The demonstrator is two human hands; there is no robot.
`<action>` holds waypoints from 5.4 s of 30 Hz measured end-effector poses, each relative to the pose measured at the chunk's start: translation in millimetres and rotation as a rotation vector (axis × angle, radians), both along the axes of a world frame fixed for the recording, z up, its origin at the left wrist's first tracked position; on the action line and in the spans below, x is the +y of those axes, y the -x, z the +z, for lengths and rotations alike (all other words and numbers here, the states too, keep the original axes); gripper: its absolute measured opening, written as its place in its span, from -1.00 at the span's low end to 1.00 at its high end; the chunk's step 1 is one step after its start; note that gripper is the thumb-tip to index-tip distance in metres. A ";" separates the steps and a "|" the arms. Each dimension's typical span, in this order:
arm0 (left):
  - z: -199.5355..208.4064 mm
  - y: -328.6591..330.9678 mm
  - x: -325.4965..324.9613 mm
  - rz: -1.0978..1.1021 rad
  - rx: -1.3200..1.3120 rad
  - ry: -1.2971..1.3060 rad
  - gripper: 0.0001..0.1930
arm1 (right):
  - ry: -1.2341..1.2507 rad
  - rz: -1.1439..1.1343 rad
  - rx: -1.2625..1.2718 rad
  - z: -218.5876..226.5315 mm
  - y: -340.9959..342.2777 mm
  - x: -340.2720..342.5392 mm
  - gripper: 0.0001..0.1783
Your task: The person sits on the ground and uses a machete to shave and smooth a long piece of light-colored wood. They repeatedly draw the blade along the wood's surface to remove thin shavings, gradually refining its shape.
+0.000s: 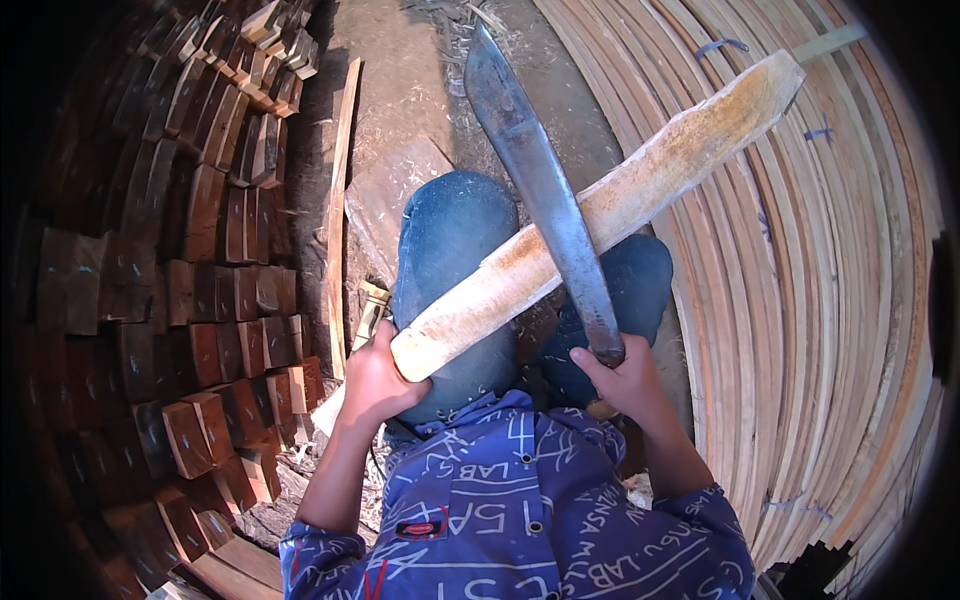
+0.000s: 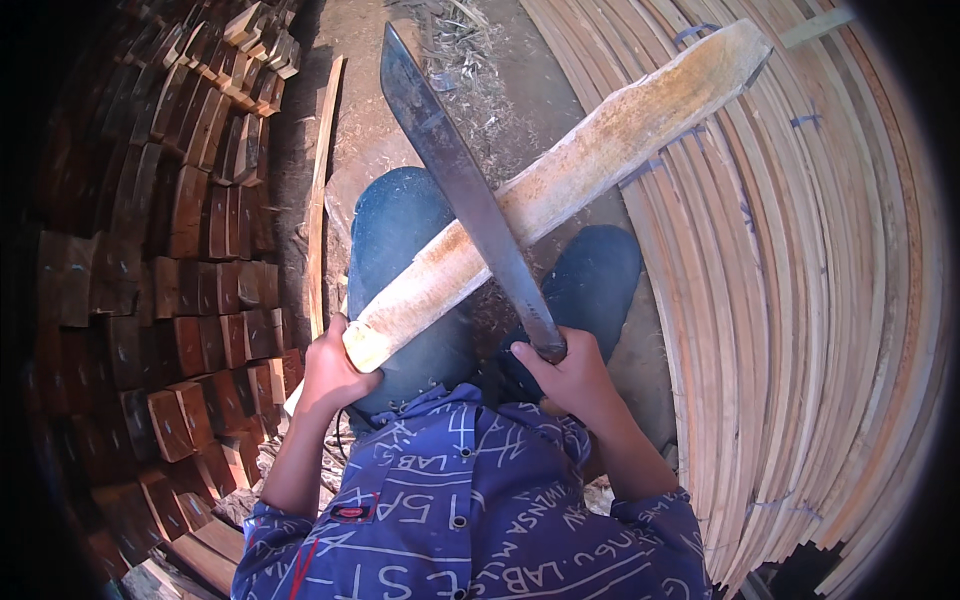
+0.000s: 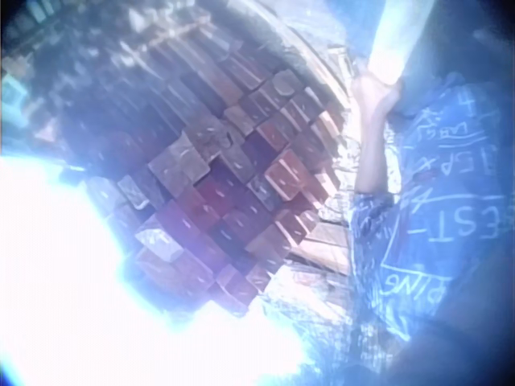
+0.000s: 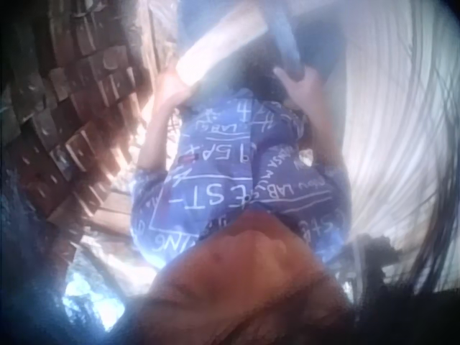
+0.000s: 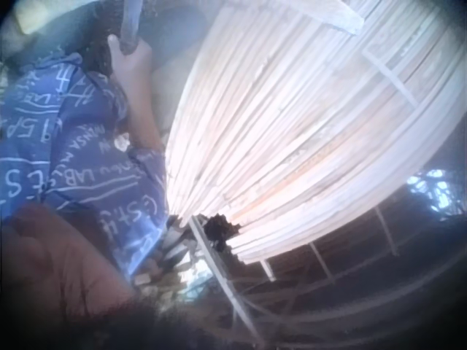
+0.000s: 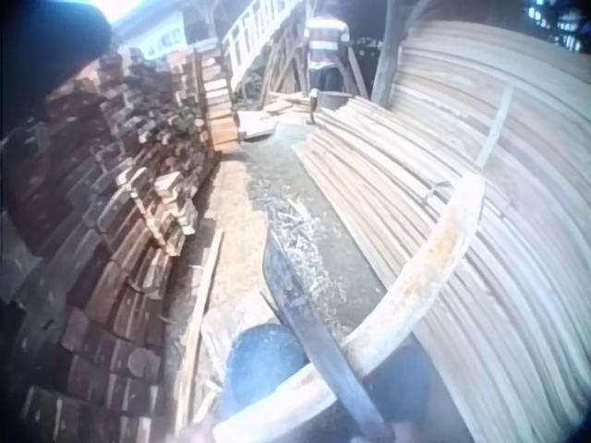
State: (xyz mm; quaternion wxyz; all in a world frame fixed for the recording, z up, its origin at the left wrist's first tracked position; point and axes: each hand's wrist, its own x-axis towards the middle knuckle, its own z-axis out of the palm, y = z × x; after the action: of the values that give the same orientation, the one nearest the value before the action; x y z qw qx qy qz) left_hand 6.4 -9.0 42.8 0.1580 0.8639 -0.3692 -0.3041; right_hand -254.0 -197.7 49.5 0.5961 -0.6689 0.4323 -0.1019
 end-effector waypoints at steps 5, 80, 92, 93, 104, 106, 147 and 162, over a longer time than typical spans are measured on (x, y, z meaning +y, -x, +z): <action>3.6 5.8 -3.4 0.010 0.002 0.016 -0.48 | -0.224 -0.077 0.053 2.4 -5.4 5.2 -0.73; -5.9 -15.9 66.1 0.028 -0.108 0.269 -0.57 | 0.631 -0.086 0.182 50.3 -57.6 -66.5 -0.67; 13.2 -24.3 -4.8 -0.109 -0.162 0.256 -0.31 | 0.878 0.100 0.052 29.4 -67.4 -8.8 -0.74; 11.7 -24.3 -4.7 -0.117 -0.184 0.279 -0.30 | 0.950 0.115 0.070 27.8 -71.4 -12.6 -0.73; -0.8 -20.5 8.9 -0.024 -0.265 0.298 -0.51 | 1.023 -0.122 0.519 20.3 -38.1 -104.6 -0.77; 7.3 -18.1 5.5 0.012 -0.241 0.268 -0.54 | 0.890 -0.204 0.536 31.2 -35.5 -109.6 -0.74; 9.6 -22.3 37.3 0.120 -0.385 0.272 -0.50 | 1.081 0.306 0.364 27.2 -114.5 -49.5 -0.82; 10.4 -35.8 35.7 0.122 -0.394 0.207 -0.49 | 0.623 -0.014 0.404 33.6 -88.1 -67.4 -0.74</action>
State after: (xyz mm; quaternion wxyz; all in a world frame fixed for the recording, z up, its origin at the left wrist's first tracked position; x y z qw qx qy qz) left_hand 42.2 26.7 53.2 0.1886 0.9065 -0.3692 -0.0797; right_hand -165.9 -265.1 83.1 0.2657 -0.8218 0.4942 -0.0988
